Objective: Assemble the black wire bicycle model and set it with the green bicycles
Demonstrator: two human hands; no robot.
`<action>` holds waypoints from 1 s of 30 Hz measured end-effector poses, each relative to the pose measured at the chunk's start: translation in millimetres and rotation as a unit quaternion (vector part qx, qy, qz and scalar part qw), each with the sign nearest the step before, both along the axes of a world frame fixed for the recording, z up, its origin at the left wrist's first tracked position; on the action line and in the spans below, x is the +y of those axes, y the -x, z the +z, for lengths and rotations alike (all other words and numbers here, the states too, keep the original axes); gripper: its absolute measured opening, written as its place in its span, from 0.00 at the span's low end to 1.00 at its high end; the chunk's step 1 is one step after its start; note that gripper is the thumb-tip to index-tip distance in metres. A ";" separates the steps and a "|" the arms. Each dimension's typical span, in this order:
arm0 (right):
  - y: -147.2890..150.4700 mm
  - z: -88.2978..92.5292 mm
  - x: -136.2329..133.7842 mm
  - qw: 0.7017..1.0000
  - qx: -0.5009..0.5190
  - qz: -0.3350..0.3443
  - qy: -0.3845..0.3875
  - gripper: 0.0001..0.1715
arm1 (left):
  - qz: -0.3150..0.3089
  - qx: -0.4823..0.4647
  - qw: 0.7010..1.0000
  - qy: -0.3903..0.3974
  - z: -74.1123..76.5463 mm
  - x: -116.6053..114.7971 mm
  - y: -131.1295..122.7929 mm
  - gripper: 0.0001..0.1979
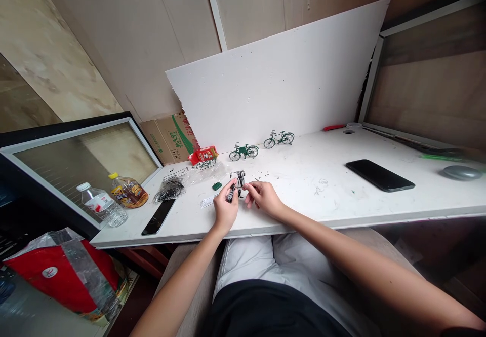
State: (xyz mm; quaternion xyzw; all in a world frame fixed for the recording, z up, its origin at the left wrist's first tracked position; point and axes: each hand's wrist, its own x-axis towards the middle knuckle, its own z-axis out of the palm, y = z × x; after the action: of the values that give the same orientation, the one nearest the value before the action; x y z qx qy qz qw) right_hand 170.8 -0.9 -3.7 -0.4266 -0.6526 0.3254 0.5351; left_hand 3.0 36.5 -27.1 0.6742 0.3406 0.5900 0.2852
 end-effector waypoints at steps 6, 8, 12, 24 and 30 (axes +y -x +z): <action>-5.6 -16.8 17.6 0.996 0.075 -0.034 0.013 0.31 | -0.031 -0.108 0.991 0.077 7.9 4.2 -2.3 0.22; -7.8 -19.6 20.7 0.994 0.093 -0.049 0.007 0.34 | -0.052 -0.156 0.979 0.123 16.1 6.9 -1.2 0.23; -9.4 -14.1 18.6 0.990 0.091 -0.107 0.009 0.30 | -0.100 -0.202 0.961 0.159 37.0 12.5 -1.2 0.23; -26.6 13.7 25.9 0.919 0.371 -0.080 0.109 0.32 | -0.221 -0.163 0.942 0.191 68.6 29.9 -43.8 0.24; -32.4 8.5 31.7 0.918 0.355 -0.104 0.141 0.31 | -0.169 -0.108 0.958 0.204 70.7 29.7 -56.2 0.23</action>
State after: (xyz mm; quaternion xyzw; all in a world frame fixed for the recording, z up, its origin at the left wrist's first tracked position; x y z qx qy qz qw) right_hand 203.2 30.8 4.8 -0.4192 -0.3191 0.4864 0.6971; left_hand 59.2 66.2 43.6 0.5820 0.3018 0.5201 0.5475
